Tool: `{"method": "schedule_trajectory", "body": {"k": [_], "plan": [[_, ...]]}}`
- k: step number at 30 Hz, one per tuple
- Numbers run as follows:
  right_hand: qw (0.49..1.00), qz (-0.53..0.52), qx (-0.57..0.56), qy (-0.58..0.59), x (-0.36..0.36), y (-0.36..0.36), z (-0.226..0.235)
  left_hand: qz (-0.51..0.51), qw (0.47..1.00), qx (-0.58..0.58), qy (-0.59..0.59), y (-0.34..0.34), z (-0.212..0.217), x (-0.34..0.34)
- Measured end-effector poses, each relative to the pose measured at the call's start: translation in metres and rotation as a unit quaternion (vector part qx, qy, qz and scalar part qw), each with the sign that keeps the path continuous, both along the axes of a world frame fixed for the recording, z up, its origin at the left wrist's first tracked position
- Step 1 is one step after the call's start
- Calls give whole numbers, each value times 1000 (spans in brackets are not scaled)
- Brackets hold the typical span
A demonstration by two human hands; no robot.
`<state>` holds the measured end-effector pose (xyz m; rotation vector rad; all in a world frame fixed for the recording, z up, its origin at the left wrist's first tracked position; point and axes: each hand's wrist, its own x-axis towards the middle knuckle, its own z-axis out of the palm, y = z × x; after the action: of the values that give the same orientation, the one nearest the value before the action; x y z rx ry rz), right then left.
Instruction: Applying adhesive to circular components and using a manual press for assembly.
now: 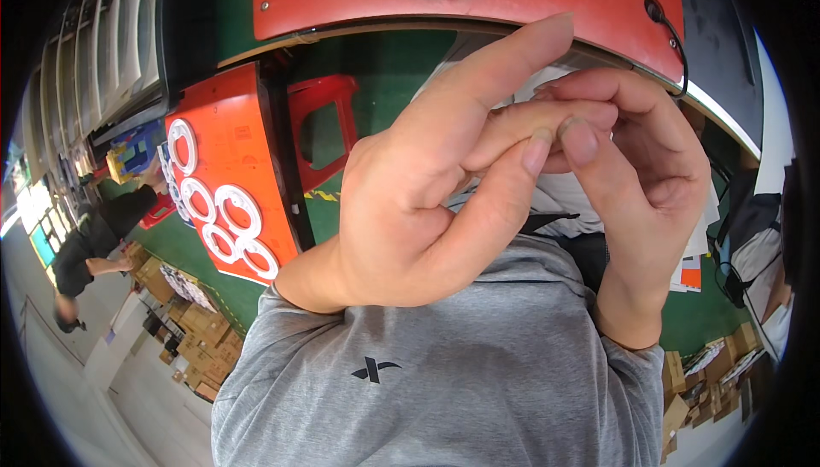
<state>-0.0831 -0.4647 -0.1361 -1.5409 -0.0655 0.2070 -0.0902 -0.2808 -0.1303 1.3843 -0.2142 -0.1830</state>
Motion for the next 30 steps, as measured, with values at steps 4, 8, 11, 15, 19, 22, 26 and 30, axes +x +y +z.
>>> {"method": "schedule_trajectory", "body": {"k": [4,8,11,15,19,22,26,30], "plan": [[1000,-5,17,19,0,0,-2,14,968,72,-240,7,-7,9],[1000,10,26,8,3,-2,-4,2,986,58,-159,6,-6,11],[999,22,24,-17,4,-3,-4,7,974,40,-225,8,-13,8],[999,16,36,13,3,-2,-2,-1,978,26,-206,8,-12,7],[999,15,39,5,3,-2,-3,-13,978,46,-201,11,-10,8],[999,17,40,21,3,-3,-2,4,968,80,-240,10,-9,12],[998,18,43,37,2,-3,0,19,986,93,-136,1,-8,5],[998,20,48,24,2,-3,-2,15,995,91,-49,0,-6,3]]}}
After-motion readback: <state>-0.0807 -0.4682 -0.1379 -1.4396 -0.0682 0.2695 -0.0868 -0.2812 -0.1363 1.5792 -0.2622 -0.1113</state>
